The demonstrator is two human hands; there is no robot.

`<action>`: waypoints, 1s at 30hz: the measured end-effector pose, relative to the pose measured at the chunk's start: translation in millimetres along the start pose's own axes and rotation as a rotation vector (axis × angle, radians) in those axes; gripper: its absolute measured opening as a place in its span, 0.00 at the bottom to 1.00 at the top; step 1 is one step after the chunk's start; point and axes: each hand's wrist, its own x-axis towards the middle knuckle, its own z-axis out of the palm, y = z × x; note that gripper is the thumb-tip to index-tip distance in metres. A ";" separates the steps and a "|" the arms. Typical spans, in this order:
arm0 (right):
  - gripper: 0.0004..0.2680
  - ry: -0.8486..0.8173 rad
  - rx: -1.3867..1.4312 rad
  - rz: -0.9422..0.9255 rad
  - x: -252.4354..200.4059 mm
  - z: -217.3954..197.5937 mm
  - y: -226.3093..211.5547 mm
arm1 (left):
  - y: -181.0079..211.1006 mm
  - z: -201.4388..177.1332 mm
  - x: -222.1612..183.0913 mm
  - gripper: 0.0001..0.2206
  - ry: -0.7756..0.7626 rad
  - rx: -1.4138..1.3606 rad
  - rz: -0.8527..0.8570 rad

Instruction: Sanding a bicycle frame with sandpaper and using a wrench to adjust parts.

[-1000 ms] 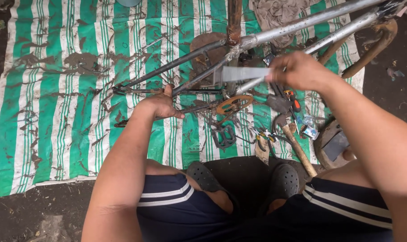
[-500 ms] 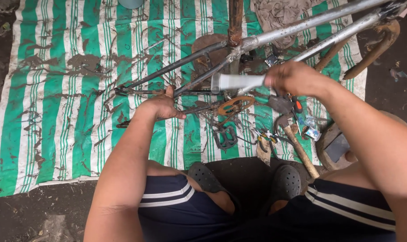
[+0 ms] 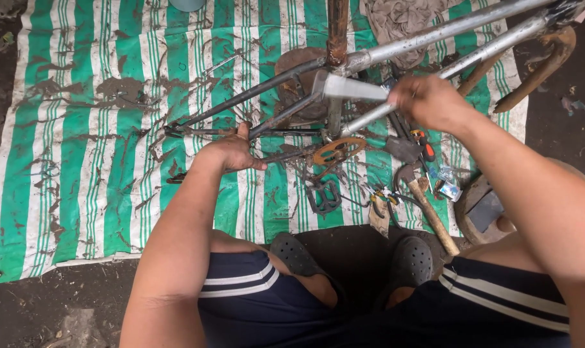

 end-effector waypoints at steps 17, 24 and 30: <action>0.06 0.284 0.808 0.160 -10.3 -7.7 69.0 | 2.1 -3.1 -7.0 0.56 0.000 -0.036 0.017; 0.12 0.347 1.452 0.178 -6.8 65.5 -1.1 | -7.8 0.0 2.4 0.55 -0.002 -0.003 0.002; 0.06 0.316 1.355 0.053 -10.0 68.3 -17.6 | -21.6 3.1 9.4 0.56 0.031 -0.027 -0.017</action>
